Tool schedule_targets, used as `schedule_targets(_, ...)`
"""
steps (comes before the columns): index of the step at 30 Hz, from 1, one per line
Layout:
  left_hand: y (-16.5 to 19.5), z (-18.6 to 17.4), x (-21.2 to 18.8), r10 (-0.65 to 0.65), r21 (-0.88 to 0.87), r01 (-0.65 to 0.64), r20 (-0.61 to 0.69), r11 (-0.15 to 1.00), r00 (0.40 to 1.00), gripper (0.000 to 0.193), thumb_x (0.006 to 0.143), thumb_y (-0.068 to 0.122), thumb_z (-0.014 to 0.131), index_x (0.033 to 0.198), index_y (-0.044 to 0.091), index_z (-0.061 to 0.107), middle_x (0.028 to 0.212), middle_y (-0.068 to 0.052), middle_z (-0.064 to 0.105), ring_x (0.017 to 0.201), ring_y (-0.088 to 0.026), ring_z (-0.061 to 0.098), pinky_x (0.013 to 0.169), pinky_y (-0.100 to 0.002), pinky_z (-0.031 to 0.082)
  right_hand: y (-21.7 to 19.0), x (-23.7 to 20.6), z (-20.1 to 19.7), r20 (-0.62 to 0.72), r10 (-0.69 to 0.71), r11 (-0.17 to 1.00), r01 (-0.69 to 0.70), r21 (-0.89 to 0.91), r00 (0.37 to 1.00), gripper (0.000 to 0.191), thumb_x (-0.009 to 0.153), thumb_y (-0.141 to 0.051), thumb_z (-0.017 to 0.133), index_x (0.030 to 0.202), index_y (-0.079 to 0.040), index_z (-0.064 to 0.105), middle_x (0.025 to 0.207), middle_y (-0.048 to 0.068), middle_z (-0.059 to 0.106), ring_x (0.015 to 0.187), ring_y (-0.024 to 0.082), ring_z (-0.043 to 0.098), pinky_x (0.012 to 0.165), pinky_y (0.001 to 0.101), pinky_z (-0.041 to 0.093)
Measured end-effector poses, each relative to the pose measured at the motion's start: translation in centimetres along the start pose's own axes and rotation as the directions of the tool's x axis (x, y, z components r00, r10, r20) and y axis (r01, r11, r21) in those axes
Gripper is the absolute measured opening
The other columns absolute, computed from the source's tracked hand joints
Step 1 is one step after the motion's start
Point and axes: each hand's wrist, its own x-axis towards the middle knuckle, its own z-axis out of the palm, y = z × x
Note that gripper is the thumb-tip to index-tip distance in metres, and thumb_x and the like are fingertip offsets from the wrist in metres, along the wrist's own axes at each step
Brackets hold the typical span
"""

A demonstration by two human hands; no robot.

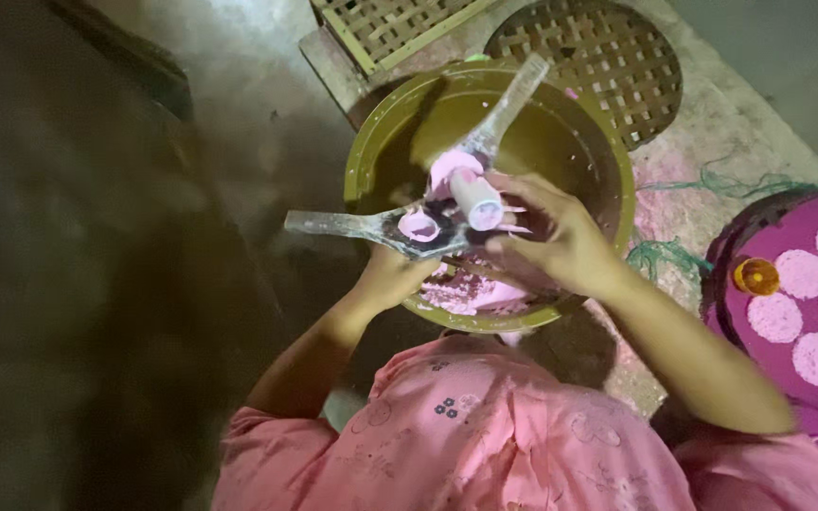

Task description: The person fills a wooden hand press with pink paste from a large bowl, clamps the press to mold a round disc, and ejects the disc onto pink trays holding many similar discs. They repeat this cycle, occasionally scraping excess paste and repositioning trays.

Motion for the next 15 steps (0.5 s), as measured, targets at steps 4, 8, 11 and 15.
schedule_targets(4,2.1,-0.8,0.6,-0.022,0.184,0.056,-0.185,0.981,0.983,0.038,0.089,0.003,0.073,0.125,0.000,0.060,0.107,-0.008,0.072,0.096,-0.016,0.071,0.085,-0.033,0.058,2.0,-0.1,0.8,-0.010,0.340,0.910,-0.326,0.256,0.941,0.030,0.095,-0.007,0.081,0.122,0.002,0.072,0.116,0.018,0.073,0.104,0.022,0.067,0.093,0.0403,0.054)
schedule_targets(8,1.9,-1.7,0.8,0.010,0.193,0.063,-0.356,0.979,0.934,0.038,0.091,0.007,0.077,0.124,0.000,0.060,0.103,-0.009,0.072,0.090,-0.018,0.071,0.081,-0.033,0.058,6.0,-0.8,-0.7,-0.046,0.131,0.889,-0.137,-0.438,0.990,0.036,0.090,-0.019,0.078,0.124,-0.009,0.072,0.126,0.017,0.070,0.116,0.026,0.067,0.100,0.0377,0.055)
schedule_targets(11,0.5,-1.4,0.3,0.052,0.284,0.071,-0.405,0.956,0.913,0.034,0.090,0.006,0.079,0.118,0.000,0.060,0.099,-0.010,0.070,0.088,-0.020,0.070,0.080,-0.034,0.056,9.6,-1.0,0.3,0.154,-0.114,0.498,0.190,-0.846,0.982,0.045,0.084,-0.031,0.076,0.126,-0.015,0.074,0.129,0.030,0.063,0.122,0.044,0.052,0.098,0.0513,0.045)
schedule_targets(15,-1.5,-0.3,-0.5,0.162,0.333,-0.003,-0.451,0.943,0.878,0.033,0.089,0.006,0.082,0.113,0.002,0.060,0.099,-0.010,0.069,0.088,-0.022,0.070,0.079,-0.034,0.056,12.0,-2.0,1.9,0.272,0.070,0.493,0.204,-0.846,0.960,0.031,0.089,-0.036,0.066,0.109,-0.012,0.068,0.122,0.023,0.067,0.117,0.040,0.058,0.095,0.0499,0.051)
